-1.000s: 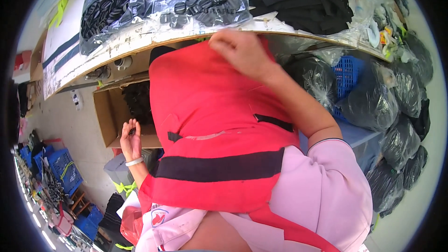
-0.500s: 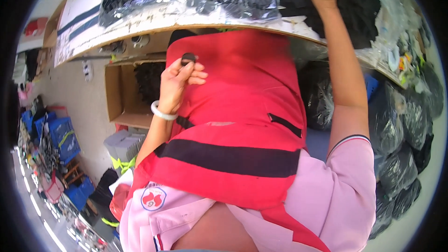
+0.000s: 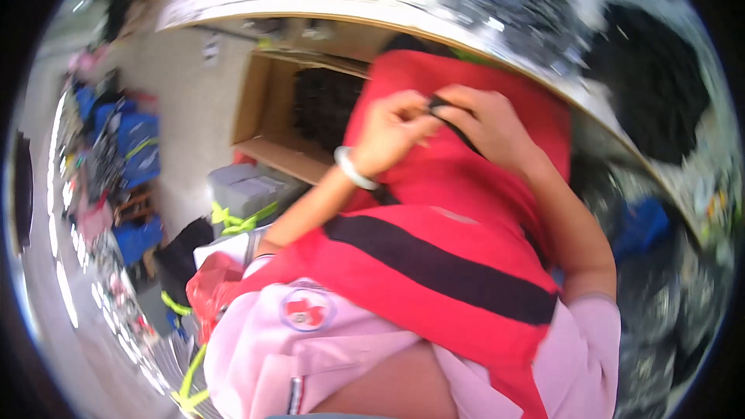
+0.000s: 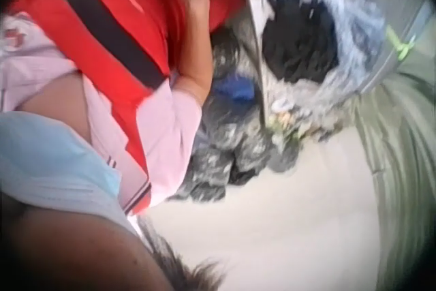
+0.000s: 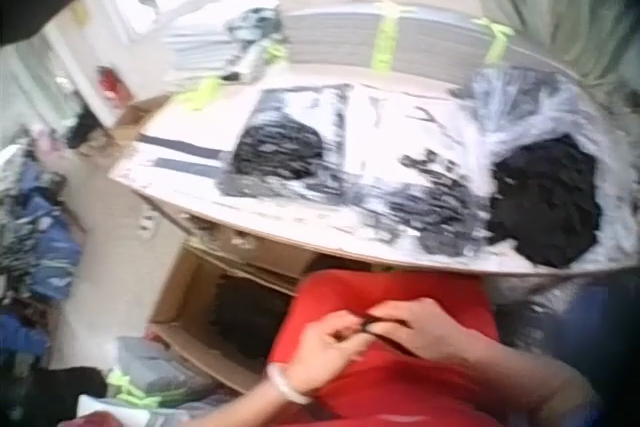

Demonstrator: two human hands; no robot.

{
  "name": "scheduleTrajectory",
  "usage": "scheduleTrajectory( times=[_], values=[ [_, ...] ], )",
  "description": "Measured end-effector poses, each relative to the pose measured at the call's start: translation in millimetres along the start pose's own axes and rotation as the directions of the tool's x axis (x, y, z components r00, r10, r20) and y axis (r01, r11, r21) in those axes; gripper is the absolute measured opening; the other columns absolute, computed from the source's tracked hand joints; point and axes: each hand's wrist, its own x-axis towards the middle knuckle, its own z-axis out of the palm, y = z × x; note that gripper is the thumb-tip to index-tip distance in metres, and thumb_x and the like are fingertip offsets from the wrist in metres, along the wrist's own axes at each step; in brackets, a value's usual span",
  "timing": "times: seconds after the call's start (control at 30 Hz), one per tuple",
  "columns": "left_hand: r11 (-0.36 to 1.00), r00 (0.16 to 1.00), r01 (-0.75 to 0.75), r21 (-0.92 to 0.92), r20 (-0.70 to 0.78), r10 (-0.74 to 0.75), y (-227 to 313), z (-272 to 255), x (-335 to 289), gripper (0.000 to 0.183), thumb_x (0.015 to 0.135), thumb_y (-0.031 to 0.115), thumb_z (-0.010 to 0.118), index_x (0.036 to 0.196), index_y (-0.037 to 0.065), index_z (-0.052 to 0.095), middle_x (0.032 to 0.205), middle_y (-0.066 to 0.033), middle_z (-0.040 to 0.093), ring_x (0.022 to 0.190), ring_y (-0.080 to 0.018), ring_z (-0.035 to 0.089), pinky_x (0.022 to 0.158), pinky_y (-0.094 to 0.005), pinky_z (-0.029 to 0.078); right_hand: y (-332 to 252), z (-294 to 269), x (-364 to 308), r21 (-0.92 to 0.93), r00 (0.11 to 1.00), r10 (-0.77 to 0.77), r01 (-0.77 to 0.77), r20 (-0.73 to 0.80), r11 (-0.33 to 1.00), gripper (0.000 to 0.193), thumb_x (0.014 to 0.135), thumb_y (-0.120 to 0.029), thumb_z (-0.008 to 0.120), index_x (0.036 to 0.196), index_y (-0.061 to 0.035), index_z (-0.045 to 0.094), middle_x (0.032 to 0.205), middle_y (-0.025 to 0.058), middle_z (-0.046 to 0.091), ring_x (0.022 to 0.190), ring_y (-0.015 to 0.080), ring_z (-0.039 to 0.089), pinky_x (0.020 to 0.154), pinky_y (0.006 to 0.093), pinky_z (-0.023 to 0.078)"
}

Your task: The recorder is assembling black plastic buckles onto nylon fabric straps at a factory workbench.

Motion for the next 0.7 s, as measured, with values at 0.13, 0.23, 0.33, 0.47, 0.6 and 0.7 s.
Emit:
scheduleTrajectory(
  times=[0.13,0.23,0.33,0.47,0.6,0.7],
  values=[
    [0.844,0.995,-0.083,-0.531,-0.092,0.041,-17,2,1,0.012,0.088,0.0,0.063,0.097,0.004,0.057,0.095,-0.0091,0.066,0.084,-0.0198,0.068,0.067,-0.0344,0.06,-17,12,12,0.085,0.994,0.098,-0.094,-0.044,0.992,0.018,0.092,-0.012,0.055,0.098,0.0021,0.064,0.086,0.0084,0.065,0.081,0.0147,0.062,0.073,0.0288,0.047],
    [0.828,0.995,-0.051,-0.559,-0.097,-0.005,-19,9,9,0.011,0.09,0.003,0.063,0.099,0.003,0.058,0.087,-0.0067,0.067,0.076,-0.0168,0.068,0.065,-0.03,0.058,9,27,12,0.362,0.946,0.123,-0.006,-0.3,0.932,0.016,0.096,-0.01,0.053,0.103,0.0014,0.062,0.088,0.0017,0.063,0.077,0.0106,0.057,0.068,0.0253,0.046],
    [0.874,0.994,-0.056,-0.483,-0.111,0.002,-16,5,14,0.01,0.09,0.004,0.063,0.099,0.001,0.062,0.085,-0.0057,0.066,0.074,-0.0153,0.067,0.065,-0.0282,0.057,16,1,9,0.269,0.974,0.095,-0.037,-0.207,0.962,0.015,0.098,-0.014,0.053,0.099,-0.0015,0.062,0.078,-0.0035,0.056,0.066,0.0045,0.05,0.057,0.0206,0.039],
    [0.946,0.969,-0.201,-0.256,-0.193,0.153,-20,-1,14,0.013,0.089,0.004,0.063,0.1,-0.003,0.066,0.085,-0.0051,0.063,0.069,-0.0138,0.064,0.064,-0.0261,0.055,-3,10,11,0.404,0.976,0.218,-0.207,0.021,0.891,0.016,0.099,-0.016,0.054,0.092,-0.0037,0.062,0.069,-0.0075,0.049,0.058,0.0001,0.041,0.05,0.0186,0.03],
    [0.968,0.97,-0.192,-0.159,-0.183,0.162,-8,-2,11,0.014,0.088,0.003,0.063,0.099,-0.006,0.066,0.085,-0.0051,0.058,0.065,-0.0128,0.061,0.06,-0.0255,0.053,11,14,15,0.388,0.975,0.211,-0.221,0.07,0.895,0.019,0.099,-0.017,0.054,0.089,-0.0037,0.063,0.068,-0.0077,0.05,0.056,0.0003,0.041,0.049,0.0188,0.03],
    [0.986,0.969,-0.164,-0.012,-0.189,0.159,1,-5,7,0.013,0.088,0.003,0.062,0.097,-0.006,0.066,0.084,-0.0056,0.058,0.064,-0.0122,0.061,0.058,-0.0253,0.051,16,14,19,0.413,0.976,0.209,-0.215,0.06,0.885,0.021,0.099,-0.021,0.054,0.086,-0.0062,0.061,0.063,-0.008,0.048,0.051,0.0002,0.039,0.045,0.0183,0.028]
  ],
)
